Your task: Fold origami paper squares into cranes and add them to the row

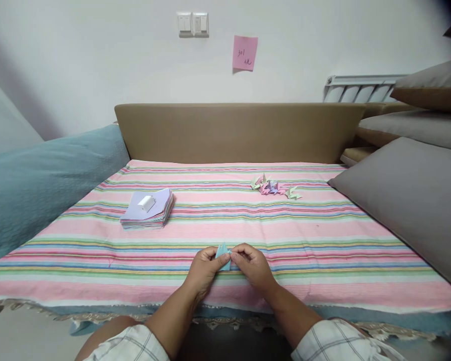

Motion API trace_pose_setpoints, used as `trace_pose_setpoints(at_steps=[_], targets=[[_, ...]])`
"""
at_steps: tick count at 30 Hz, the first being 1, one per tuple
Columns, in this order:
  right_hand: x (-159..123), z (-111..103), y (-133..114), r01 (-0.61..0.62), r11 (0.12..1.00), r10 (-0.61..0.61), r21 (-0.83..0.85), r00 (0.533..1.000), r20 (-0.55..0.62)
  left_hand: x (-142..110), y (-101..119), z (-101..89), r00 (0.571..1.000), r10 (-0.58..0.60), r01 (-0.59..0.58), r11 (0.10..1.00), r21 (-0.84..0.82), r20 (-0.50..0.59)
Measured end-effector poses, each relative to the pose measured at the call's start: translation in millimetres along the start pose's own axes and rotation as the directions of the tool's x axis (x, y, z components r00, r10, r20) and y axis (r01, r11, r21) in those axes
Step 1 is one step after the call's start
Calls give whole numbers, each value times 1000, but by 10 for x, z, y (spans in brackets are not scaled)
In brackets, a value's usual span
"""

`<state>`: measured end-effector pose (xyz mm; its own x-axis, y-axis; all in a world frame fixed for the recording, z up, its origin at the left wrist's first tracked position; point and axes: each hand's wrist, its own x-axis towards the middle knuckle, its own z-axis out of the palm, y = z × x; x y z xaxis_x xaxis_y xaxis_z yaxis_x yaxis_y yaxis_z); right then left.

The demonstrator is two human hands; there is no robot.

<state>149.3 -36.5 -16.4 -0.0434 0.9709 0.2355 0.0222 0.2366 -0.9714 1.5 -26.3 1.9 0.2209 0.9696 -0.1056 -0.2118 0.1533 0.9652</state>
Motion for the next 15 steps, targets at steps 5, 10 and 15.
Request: trace_pose_setpoints(at_steps=[5,10,15], targets=[[-8,8,-34,13,1000,-13,-10,1000,-3,-19,28,32,1000,-1,1,1000,11,-21],[4,2,-6,-8,1000,8,-7,1000,10,-20,30,36,999,-21,20,1000,-24,-33],[7,16,9,-27,999,27,30,999,20,-14,24,17,998,-54,51,995,-86,-29]])
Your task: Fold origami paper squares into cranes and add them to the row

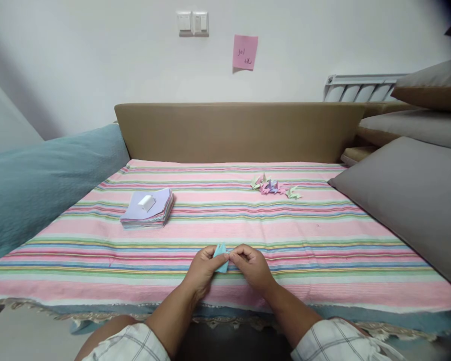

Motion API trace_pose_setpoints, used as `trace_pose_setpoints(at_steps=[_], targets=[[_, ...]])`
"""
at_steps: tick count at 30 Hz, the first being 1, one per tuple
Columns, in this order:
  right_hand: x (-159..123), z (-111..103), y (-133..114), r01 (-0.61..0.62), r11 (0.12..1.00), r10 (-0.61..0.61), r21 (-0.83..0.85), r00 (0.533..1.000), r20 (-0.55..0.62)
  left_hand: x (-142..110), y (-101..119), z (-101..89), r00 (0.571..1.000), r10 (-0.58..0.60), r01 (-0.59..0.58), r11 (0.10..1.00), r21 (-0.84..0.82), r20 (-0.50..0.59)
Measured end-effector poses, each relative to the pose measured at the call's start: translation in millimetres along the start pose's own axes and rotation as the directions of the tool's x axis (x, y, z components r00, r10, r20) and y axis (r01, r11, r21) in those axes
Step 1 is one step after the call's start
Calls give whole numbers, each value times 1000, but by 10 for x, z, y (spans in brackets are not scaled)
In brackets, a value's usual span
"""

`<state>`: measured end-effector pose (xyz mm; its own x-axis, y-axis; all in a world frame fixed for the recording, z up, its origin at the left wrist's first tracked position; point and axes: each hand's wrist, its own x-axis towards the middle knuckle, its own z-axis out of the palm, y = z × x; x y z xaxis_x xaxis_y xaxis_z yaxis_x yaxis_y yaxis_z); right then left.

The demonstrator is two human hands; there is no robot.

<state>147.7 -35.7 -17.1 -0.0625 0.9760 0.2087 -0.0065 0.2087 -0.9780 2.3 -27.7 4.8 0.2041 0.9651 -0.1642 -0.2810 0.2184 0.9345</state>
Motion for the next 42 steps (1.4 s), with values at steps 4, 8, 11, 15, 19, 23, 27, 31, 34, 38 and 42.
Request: trace_pose_setpoints(at_steps=[4,8,11,15,19,23,27,31,34,38,42], targets=[[-23,34,19,-6,1000,7,-10,997,77,8,-22,9,1000,-10,7,995,-101,-28],[-45,66,54,23,983,10,-182,984,178,12,-49,46,997,-9,-7,977,-212,-75],[-49,81,56,56,959,-2,-277,981,193,9,-51,68,994,-14,-14,965,-264,-104],[-39,84,31,81,949,-23,-303,981,191,4,-33,73,994,-44,14,958,-287,-99],[-39,75,23,90,941,-24,-327,979,200,-4,-27,65,996,-48,24,958,-287,-78],[-48,78,38,89,933,-22,-350,981,190,-7,-52,58,999,-11,-2,966,-258,-48],[-37,73,23,74,936,-8,-343,982,191,4,-91,46,1000,5,-11,973,-232,-23],[2,41,-36,-49,987,74,-155,983,165,16,-81,28,1000,20,-21,972,-233,-5],[36,6,-58,-133,991,130,10,981,143,16,-46,15,1000,-18,22,977,-214,22],[62,-21,-49,-196,980,191,36,975,114,11,-23,11,998,-61,62,978,-198,15],[65,-27,-56,-184,981,174,64,975,139,18,-29,10,998,-50,42,977,-208,-34]])
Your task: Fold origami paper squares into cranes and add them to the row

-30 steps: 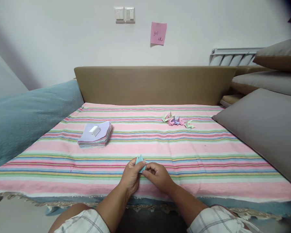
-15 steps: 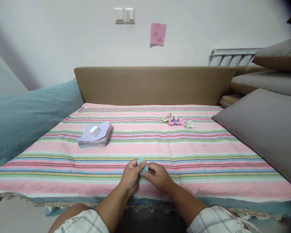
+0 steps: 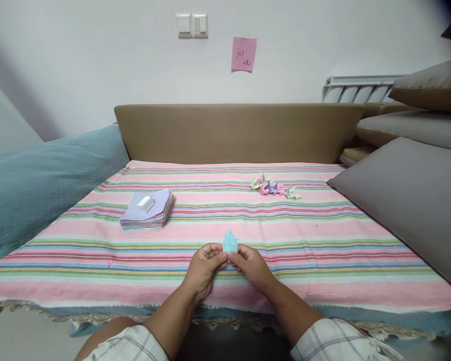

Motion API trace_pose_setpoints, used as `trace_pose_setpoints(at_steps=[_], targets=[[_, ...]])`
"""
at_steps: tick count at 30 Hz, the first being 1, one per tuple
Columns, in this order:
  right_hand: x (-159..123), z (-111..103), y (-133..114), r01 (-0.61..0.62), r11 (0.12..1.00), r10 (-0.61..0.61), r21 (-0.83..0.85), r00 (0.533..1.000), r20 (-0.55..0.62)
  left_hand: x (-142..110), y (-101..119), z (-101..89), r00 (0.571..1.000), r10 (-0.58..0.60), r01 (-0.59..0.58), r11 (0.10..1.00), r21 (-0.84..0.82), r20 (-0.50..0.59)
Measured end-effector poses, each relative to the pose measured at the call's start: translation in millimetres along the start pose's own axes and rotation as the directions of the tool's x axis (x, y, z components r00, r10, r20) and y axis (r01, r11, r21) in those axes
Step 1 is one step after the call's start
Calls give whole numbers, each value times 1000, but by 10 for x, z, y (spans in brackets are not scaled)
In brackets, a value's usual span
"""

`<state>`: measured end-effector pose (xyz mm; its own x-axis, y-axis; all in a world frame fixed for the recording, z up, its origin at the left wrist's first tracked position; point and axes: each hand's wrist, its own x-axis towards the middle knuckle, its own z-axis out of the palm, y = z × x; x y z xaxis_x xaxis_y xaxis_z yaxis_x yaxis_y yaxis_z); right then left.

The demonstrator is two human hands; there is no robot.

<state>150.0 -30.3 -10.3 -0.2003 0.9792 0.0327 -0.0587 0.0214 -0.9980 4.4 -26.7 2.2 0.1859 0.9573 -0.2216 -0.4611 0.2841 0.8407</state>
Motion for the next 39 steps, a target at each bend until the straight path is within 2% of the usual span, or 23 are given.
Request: trace_pose_setpoints(at_steps=[9,17,20,26,30,34,39], targets=[[2,-3,-9,-4,1000,4,0,999,43,6,1,-6,1000,22,-22,1000,-5,5],[22,-79,85,72,988,-70,134,997,-21,12,24,0,997,64,-62,997,38,-45],[15,-81,92,90,990,-85,110,995,-46,19,14,-4,996,82,-79,994,75,-40],[-5,-33,42,68,996,-65,55,996,-59,24,-16,-19,979,204,-201,975,96,-19],[-1,-16,46,85,994,-81,72,995,-61,17,-5,-18,972,235,-237,966,108,28],[-3,-27,43,97,994,-95,47,994,-46,17,1,-17,966,258,-260,955,141,30],[-12,-43,27,72,996,-69,44,996,-64,23,-1,-37,960,274,-280,935,219,55]])
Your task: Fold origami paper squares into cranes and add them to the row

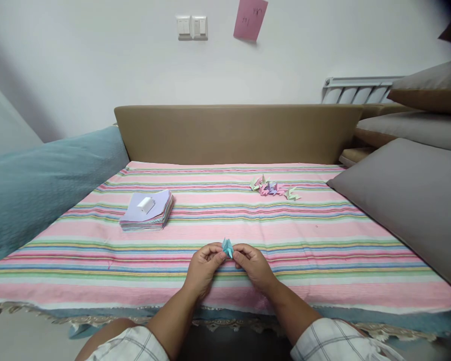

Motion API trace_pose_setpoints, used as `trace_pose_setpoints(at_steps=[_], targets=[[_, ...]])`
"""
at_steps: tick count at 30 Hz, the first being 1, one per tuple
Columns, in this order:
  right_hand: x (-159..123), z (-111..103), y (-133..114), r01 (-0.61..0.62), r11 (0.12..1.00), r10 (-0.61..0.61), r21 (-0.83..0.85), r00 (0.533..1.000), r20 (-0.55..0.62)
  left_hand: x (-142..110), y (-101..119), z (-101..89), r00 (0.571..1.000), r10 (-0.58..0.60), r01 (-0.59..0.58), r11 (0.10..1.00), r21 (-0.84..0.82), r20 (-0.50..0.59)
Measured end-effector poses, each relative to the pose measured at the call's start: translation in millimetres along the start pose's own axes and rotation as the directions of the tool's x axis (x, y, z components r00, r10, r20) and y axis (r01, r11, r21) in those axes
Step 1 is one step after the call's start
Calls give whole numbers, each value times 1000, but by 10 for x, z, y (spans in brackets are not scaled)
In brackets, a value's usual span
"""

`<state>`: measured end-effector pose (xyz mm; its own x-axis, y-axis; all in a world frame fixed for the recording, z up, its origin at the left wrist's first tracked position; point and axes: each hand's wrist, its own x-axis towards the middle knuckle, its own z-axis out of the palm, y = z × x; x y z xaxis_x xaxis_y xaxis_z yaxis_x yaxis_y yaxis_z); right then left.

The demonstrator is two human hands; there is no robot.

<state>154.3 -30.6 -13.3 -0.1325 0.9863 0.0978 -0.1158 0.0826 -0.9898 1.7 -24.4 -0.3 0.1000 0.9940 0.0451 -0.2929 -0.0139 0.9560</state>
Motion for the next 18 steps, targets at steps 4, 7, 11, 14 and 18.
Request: trace_pose_setpoints(at_steps=[4,7,11,14,18], targets=[[-9,23,-15,1,1000,-1,4,1000,-28,-3,22,-19,998,66,-66,990,128,5],[-19,56,-11,17,1000,-17,-6,999,-35,-12,50,-20,995,104,-100,971,219,-7],[-26,80,30,41,999,-42,-16,999,-33,-27,61,-18,985,175,-162,927,338,-8],[-24,74,67,47,998,-49,-39,998,-40,-32,44,-25,967,249,-244,868,433,46],[-25,75,88,46,997,-51,-59,996,-78,-32,19,-26,947,306,-309,802,512,92]])
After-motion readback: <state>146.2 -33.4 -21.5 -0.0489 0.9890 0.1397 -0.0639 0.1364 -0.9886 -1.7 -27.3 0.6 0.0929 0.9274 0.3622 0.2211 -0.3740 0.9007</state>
